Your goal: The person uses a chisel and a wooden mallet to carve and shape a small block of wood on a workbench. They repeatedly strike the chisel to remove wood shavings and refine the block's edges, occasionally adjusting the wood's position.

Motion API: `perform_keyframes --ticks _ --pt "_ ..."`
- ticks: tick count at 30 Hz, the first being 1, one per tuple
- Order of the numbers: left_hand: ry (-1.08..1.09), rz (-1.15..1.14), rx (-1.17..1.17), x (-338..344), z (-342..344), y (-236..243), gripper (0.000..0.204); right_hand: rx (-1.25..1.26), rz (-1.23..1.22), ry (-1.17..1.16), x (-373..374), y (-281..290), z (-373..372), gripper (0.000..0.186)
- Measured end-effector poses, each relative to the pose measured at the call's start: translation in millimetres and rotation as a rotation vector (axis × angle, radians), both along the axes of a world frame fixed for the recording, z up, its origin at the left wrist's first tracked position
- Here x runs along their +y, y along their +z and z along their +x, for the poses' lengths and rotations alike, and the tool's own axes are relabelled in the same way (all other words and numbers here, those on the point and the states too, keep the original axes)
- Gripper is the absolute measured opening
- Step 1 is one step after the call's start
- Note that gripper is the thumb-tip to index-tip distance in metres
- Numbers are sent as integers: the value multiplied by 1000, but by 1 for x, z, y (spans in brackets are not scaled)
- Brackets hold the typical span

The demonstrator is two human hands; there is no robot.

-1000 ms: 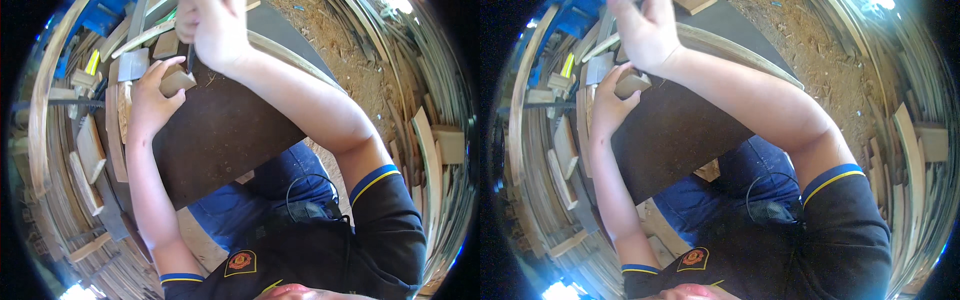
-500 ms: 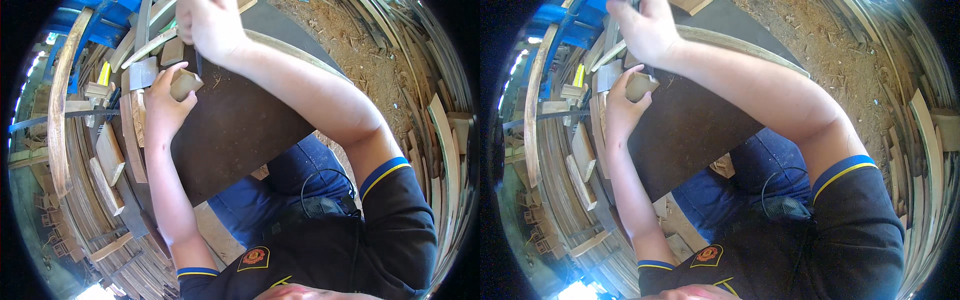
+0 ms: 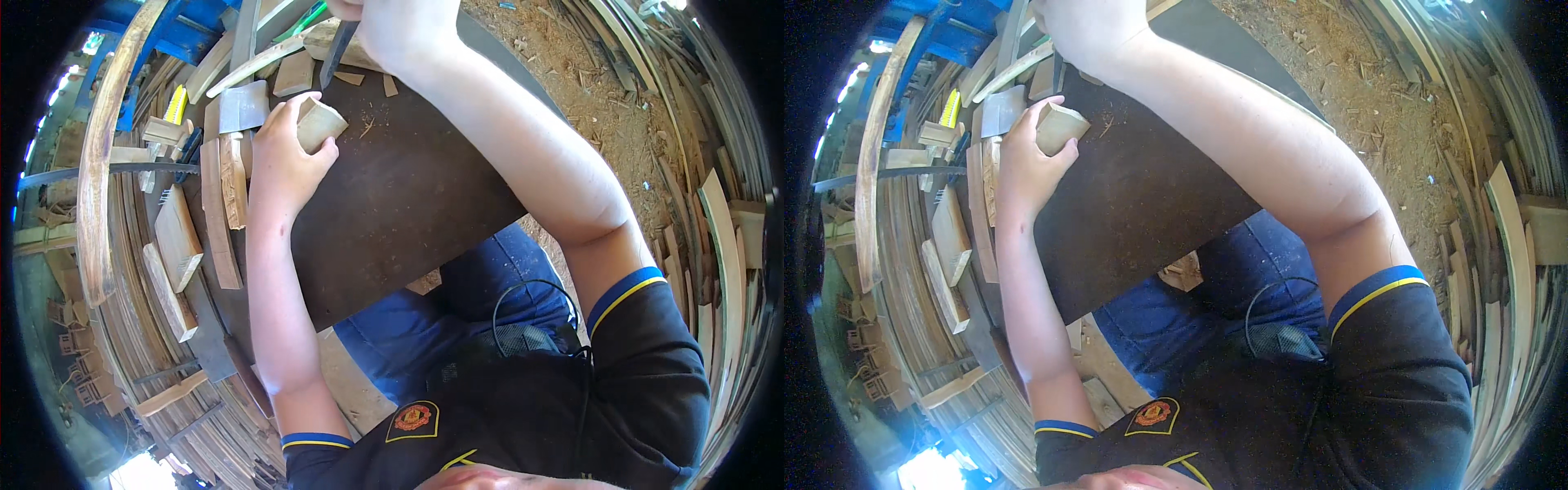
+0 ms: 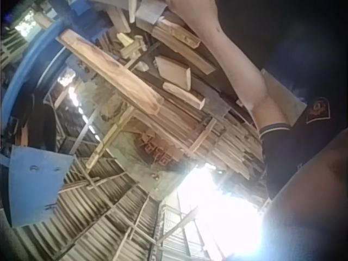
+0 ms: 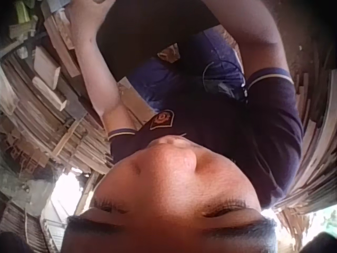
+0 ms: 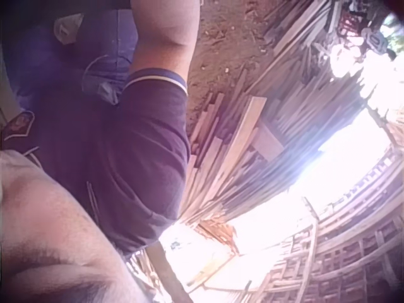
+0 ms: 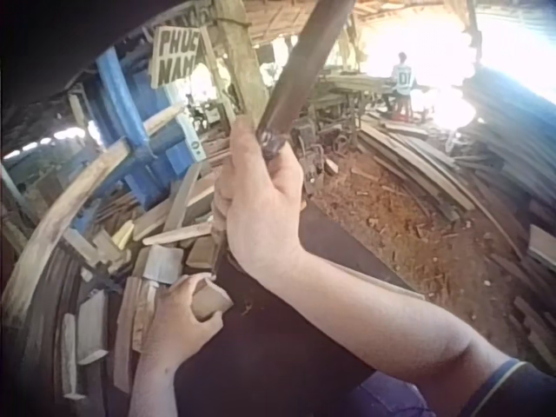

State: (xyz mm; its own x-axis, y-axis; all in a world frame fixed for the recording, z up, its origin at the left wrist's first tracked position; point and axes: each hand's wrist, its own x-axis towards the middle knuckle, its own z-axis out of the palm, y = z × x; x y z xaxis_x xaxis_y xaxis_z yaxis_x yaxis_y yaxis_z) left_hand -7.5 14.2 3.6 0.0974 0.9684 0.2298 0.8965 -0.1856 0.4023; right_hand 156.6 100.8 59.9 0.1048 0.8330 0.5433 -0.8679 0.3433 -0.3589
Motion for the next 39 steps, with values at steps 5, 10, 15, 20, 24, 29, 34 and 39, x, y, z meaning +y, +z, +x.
perform_keyframes --ticks 5,10,15,20,24,29,34,39 --pt "-3 12 28 2 5 2 54 -122 103 -122 14 -20 -26 14" --pt "-12 -16 -17 0 3 2 54 -59 66 4 -2 -7 -4 20" --pt "-32 43 32 1 4 -1 53 -222 53 -47 -4 -23 -19 15" --pt "-63 85 -21 2 0 -5 53 -59 138 41 -6 -12 -10 17" --pt "-39 90 21 2 5 -2 49 -297 101 13 -6 -35 -23 6" --pt "-75 118 -10 0 -4 -9 51 -187 227 -40 -8 -21 -16 23" --pt "-47 69 -42 0 2 -3 51 -218 153 14 -11 -25 -15 30" --pt "-48 78 -58 -3 1 -4 50 -261 106 -98 -11 -27 -22 31"
